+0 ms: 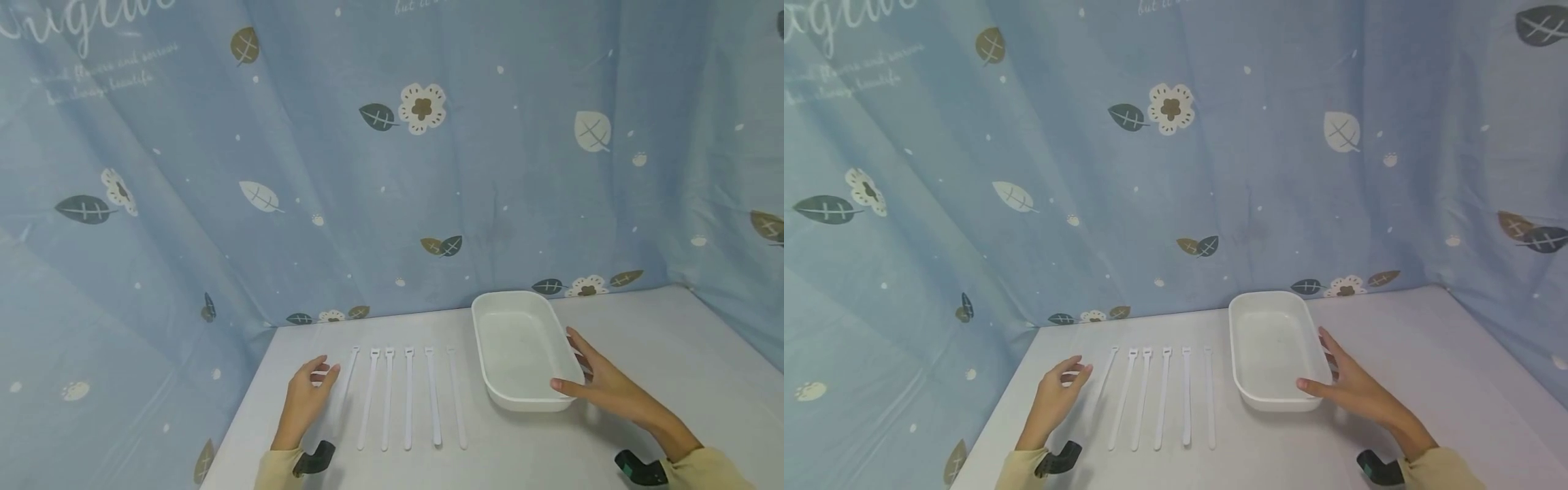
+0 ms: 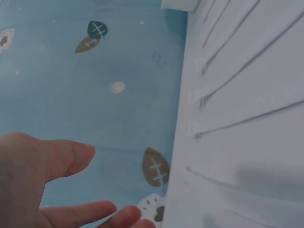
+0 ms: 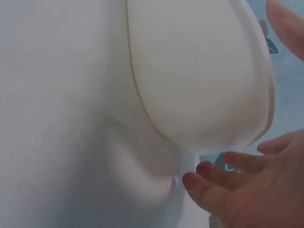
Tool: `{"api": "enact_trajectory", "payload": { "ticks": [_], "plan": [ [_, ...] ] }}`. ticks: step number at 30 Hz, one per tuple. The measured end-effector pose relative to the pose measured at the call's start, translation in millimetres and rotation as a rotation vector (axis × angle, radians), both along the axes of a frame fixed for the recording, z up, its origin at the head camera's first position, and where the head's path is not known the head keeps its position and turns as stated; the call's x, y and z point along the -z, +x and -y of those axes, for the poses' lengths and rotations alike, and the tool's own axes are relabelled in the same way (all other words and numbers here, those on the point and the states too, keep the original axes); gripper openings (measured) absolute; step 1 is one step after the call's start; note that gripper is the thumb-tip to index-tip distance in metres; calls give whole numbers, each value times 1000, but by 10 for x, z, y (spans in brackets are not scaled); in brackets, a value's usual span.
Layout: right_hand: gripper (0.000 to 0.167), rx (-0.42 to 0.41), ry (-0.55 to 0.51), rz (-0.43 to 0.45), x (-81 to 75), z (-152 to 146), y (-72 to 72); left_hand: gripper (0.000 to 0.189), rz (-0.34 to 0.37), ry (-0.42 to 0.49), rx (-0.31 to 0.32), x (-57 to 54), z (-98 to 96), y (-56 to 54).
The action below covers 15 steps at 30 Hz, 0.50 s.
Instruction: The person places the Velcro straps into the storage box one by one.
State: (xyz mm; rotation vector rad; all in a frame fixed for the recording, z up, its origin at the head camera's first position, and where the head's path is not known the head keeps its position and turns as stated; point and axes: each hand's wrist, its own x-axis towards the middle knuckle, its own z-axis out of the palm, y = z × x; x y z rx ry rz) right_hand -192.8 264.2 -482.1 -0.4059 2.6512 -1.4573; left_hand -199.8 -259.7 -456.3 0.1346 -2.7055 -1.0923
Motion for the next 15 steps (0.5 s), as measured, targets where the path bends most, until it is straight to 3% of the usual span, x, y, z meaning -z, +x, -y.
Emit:
{"api": "enact_trajectory", "payload": {
  "ticks": [8, 15],
  "plan": [
    [111, -65, -153, 55, 47, -1, 16, 52, 20, -16, -15, 106, 73, -35],
    [116, -99, -130, 89, 42, -32, 25, 49, 44, -25, -12, 147, 105, -43]
  ]
}}
